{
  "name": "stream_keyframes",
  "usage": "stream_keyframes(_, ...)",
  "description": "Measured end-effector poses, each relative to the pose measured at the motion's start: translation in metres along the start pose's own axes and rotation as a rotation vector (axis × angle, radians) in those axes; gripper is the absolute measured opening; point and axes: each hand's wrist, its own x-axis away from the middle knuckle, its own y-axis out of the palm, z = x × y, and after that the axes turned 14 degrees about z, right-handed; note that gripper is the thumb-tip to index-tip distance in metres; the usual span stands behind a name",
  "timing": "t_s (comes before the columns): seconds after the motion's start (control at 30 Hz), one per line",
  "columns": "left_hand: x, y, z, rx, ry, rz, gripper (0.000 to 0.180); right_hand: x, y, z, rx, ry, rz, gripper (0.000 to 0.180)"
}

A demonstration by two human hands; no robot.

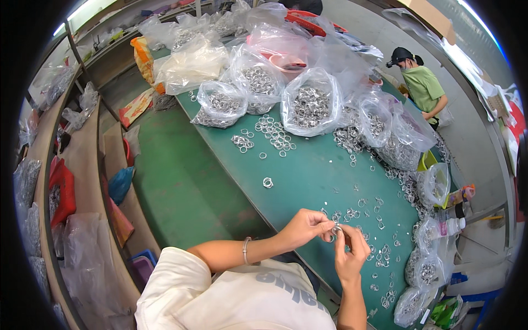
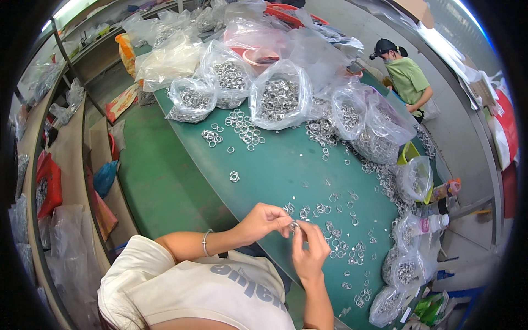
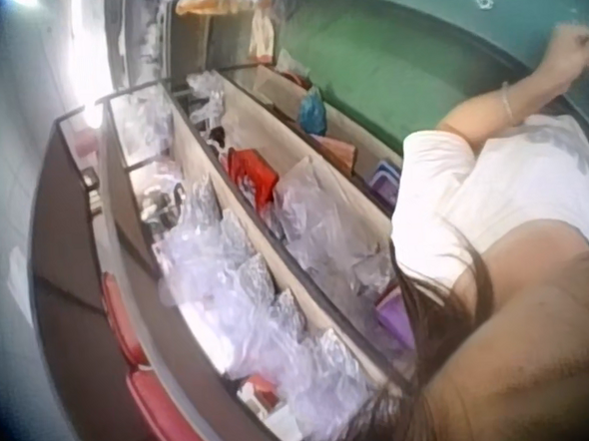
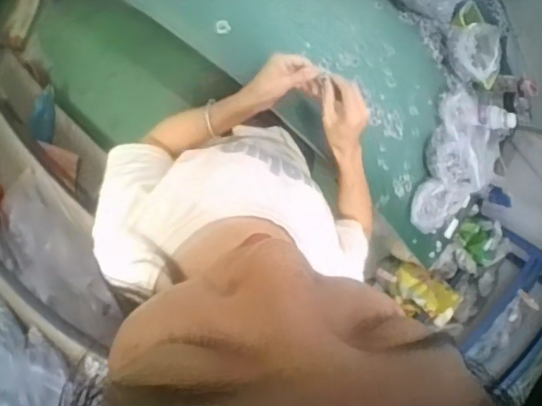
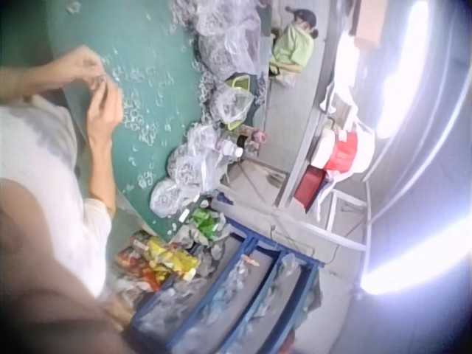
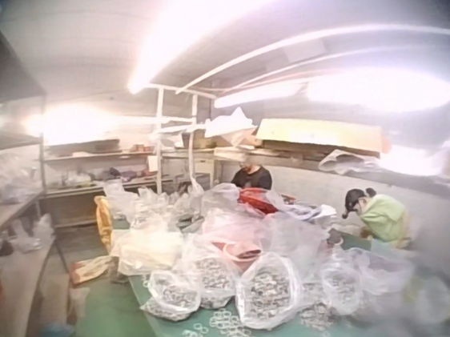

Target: The person sorts small metal key rings by hand on a green work table, picking them up from the center pile and placing them into surrounding plastic bags.

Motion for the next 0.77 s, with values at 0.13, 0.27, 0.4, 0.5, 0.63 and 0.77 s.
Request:
stream_keyframes(0.13, -0.002, -0.039, 0.004, 0.122, -0.141, 0.038, 0.024, -0.015, 0.034, 0.004, -0.025, -0.301, -0.207, 0.014)
stream_keyframes(0.27, -0.004, -0.071, 0.007, -0.072, 0.083, 0.303, 0.017, -0.036, 0.069, -0.001, -0.155, -0.085, -0.327, 0.013)
stream_keyframes(0.4, -0.015, -0.11, 0.042, -0.805, 0.605, 0.736, 0.006, -0.068, 0.125, 0.054, -0.195, 0.534, -0.395, 0.013)
stream_keyframes(0.5, -0.028, -0.137, 0.051, -0.858, 0.66, 0.849, 0.01, -0.093, 0.177, 0.094, -0.089, 0.262, -0.32, 0.014)
stream_keyframes(0.63, -0.033, -0.147, 0.05, -0.902, 0.708, 0.881, 0.026, -0.112, 0.218, 0.102, -0.073, 0.018, -0.27, 0.017)
stream_keyframes(0.77, -0.033, -0.155, 0.046, -0.953, 0.692, 0.87, 0.034, -0.1, 0.207, 0.098, -0.084, 0.067, -0.244, 0.021)
